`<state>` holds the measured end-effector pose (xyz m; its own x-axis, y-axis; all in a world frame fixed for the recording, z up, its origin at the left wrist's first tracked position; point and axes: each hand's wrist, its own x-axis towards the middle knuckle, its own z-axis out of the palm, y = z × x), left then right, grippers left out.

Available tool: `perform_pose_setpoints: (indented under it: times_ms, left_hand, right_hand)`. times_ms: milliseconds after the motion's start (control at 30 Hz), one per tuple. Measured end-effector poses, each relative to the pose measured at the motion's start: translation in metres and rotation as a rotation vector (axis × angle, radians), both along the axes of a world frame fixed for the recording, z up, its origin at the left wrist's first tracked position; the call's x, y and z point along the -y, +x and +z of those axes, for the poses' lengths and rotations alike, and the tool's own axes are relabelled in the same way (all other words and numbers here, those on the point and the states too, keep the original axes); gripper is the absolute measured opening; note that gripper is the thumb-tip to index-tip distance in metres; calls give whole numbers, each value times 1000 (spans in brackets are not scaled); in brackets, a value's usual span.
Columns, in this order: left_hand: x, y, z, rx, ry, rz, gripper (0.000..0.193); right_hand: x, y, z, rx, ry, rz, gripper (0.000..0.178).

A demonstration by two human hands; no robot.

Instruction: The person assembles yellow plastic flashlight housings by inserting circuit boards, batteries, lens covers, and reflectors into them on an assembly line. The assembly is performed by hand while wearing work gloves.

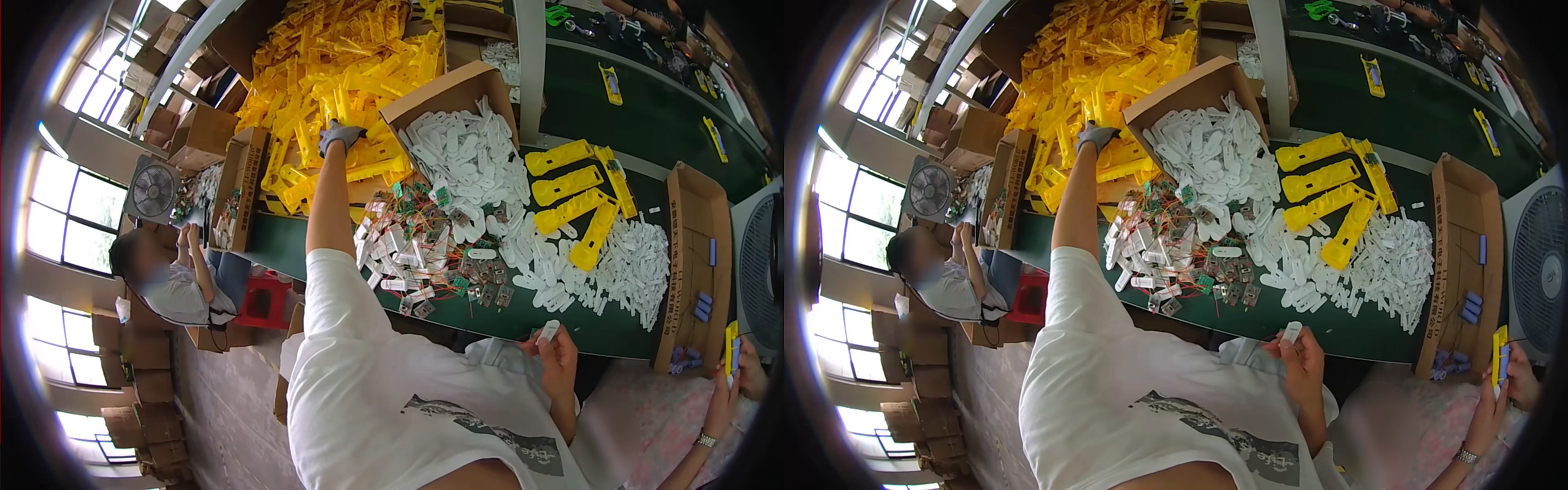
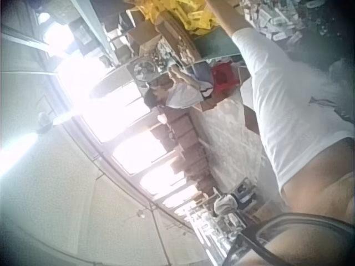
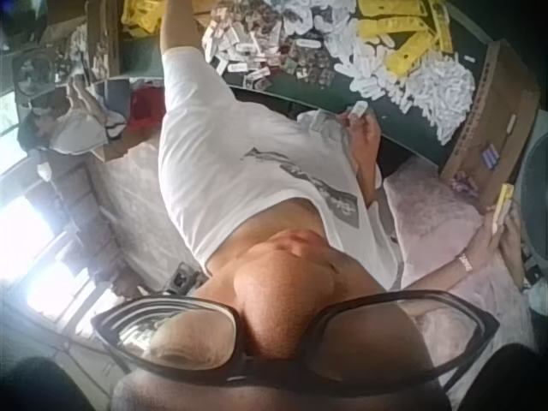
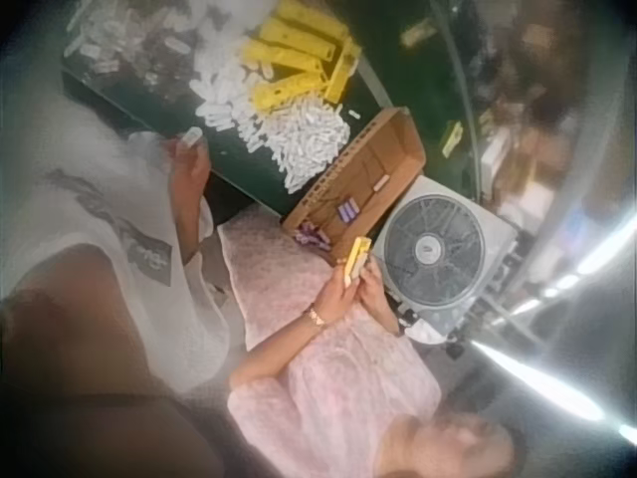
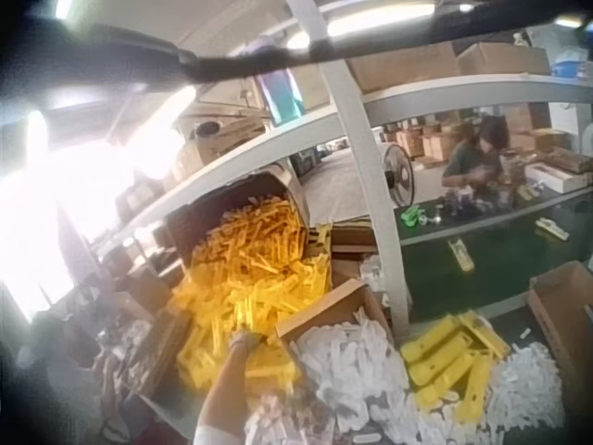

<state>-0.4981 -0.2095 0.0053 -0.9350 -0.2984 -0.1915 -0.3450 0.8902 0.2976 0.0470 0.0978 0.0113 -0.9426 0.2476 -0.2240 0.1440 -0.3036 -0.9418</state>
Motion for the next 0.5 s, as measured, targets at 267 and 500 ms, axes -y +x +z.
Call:
perform_pose_setpoints:
  times_ms: [267,500]
  left_hand:
    - [44,77,71,-325,-16,7,82]
    - [73,98,165,-685,829,-168,43]
  right_hand:
    - [0,7,1,-32,-56,86,14]
    - [-7,13,5,-45,-94,63,16]
